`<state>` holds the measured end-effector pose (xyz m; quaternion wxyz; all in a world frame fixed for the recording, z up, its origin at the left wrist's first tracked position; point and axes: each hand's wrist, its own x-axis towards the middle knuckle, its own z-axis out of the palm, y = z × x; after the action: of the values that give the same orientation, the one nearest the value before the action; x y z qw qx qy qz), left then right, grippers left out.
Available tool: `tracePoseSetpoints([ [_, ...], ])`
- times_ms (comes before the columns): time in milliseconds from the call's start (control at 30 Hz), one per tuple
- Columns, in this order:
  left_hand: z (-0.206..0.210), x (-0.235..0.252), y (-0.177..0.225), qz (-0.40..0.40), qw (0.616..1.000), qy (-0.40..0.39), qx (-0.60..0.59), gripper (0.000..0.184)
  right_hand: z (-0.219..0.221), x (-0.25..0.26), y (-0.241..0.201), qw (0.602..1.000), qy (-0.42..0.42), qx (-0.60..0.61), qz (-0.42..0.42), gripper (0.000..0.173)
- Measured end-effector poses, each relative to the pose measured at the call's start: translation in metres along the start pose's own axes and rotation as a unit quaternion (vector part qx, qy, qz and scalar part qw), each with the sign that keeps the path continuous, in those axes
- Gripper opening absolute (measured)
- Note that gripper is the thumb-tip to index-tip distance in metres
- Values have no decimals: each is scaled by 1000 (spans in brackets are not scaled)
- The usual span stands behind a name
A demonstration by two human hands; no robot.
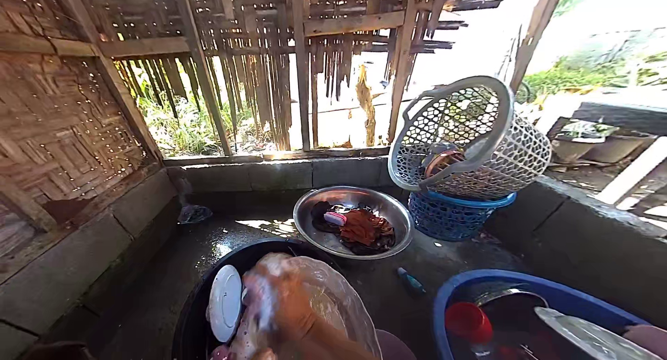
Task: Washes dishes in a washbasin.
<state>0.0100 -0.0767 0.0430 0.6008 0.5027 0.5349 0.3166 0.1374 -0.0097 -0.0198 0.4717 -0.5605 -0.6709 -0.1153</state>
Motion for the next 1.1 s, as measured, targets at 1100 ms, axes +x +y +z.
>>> tracePoseSetpoints([
  [1100, -6, 8, -28, 146, 988, -58, -7, 77, 4, 0, 5, 1000, 19, -1, 15, 25],
])
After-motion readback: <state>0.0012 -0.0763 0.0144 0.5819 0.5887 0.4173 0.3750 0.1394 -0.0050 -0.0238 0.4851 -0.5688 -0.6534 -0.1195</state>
